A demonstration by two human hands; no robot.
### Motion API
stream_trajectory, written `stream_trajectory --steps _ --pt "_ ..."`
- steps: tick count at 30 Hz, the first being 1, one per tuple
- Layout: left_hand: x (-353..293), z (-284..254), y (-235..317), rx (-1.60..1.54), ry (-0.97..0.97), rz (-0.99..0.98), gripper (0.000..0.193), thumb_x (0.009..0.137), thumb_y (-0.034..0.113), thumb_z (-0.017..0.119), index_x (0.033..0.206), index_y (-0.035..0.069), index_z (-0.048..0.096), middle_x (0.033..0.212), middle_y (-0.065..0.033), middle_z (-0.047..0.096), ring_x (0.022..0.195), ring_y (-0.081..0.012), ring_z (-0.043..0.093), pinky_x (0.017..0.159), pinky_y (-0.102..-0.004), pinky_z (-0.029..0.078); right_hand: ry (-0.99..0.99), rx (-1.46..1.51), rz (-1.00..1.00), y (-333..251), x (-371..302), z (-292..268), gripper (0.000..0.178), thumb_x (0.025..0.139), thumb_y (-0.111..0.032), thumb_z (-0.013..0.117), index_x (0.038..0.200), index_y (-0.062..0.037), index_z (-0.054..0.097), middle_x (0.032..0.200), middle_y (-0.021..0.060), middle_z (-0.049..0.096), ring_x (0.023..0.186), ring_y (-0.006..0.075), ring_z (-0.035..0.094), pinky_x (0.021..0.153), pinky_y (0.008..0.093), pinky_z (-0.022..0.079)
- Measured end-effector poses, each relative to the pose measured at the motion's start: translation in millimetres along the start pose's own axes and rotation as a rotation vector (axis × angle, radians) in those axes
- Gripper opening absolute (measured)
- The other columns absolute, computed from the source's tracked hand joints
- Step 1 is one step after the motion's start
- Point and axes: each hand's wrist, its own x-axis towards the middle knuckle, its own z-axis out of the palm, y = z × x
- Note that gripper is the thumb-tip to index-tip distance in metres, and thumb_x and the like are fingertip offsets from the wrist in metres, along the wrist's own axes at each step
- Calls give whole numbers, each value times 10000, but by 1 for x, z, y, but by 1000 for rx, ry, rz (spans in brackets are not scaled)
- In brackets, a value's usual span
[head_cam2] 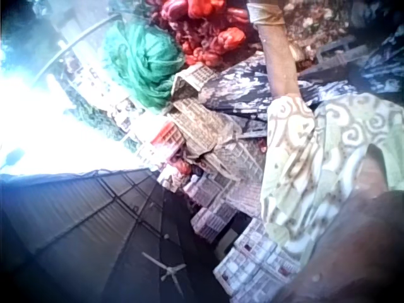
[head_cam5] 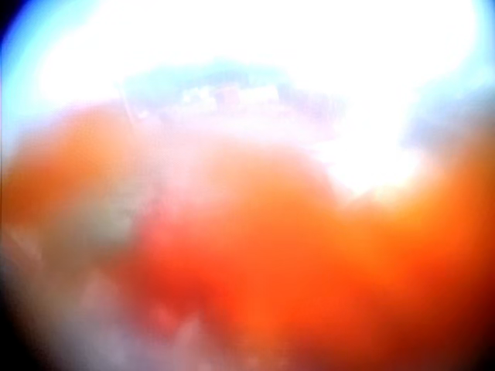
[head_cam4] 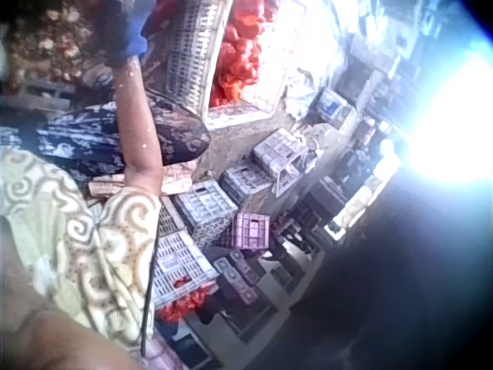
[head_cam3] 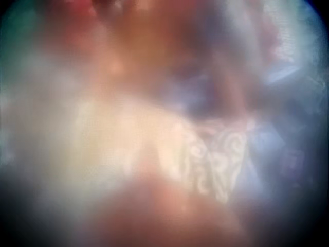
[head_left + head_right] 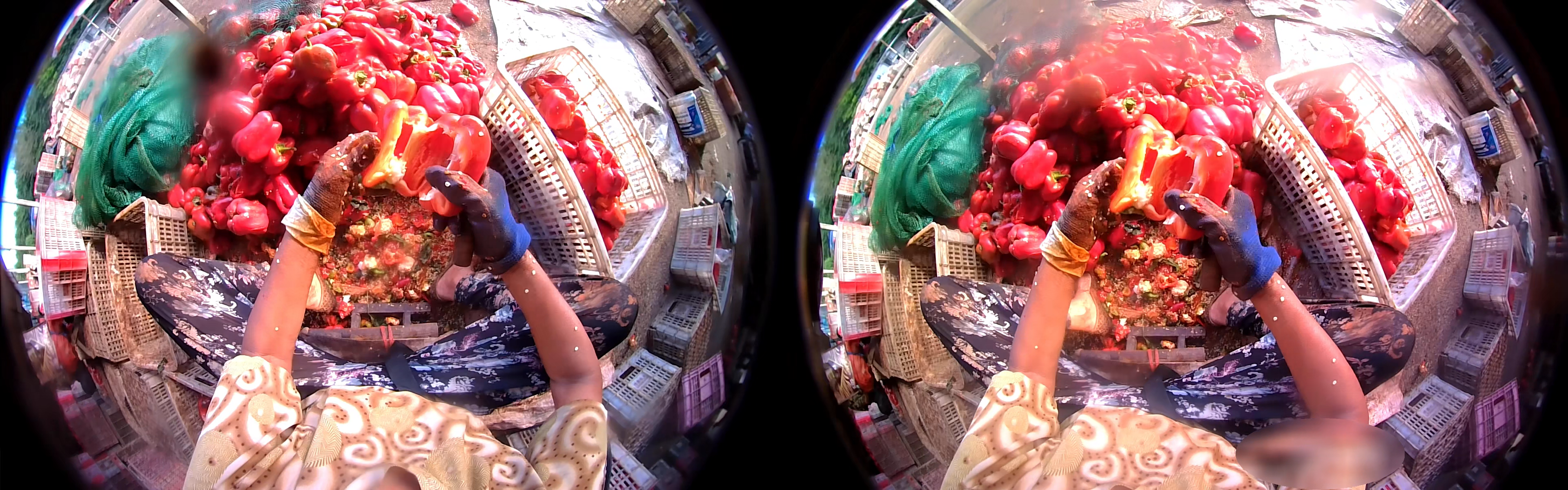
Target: The person is seeding red bell peppers by hand using a knife, cutting them open and removing the cores and seeds before placing the cleaned peppers into a plastic crate.
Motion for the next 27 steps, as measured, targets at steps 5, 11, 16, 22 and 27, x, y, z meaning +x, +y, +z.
stream_trajectory --steps 5,11,16,22,27 --pt "-1 14 -24 231 165 138 396 934 354 590 1191 55 549 1005 -45 646 882 -134 648 757 -281 551 67 -77 -15 5 6 0 410 782 -234 798 1074 -22 602 766 -3 618 647 81 588 548 234 485" --pt "3 31 -21 -40 237 64 407 841 269 716 1161 76 555 929 -16 634 726 -109 627 608 -233 520 -40 -247 -323 26 5 10 626 704 -112 852 1217 -32 503 937 20 605 798 88 579 767 270 505" --pt "-7 28 -4 -32 226 60 392 805 255 721 1129 83 581 941 -11 628 761 -98 611 620 -220 502 -318 63 32 -16 -8 -3 596 806 -196 763 1302 -26 480 910 15 624 755 77 598 644 248 500" --pt "-8 28 -11 349 227 77 414 739 263 753 1082 85 604 940 -2 627 757 -73 587 648 -227 496 -20 -202 -290 -14 7 -14 617 800 -190 779 1304 12 485 1214 140 584 1057 187 613 857 298 529" --pt "-7 37 -20 881 39 358 409 704 107 776 1051 25 577 956 -56 645 895 -113 594 816 -289 500 -123 -727 -482 2 6 -21 613 746 -67 765 1302 -14 514 1162 155 631 1074 202 603 925 320 481"
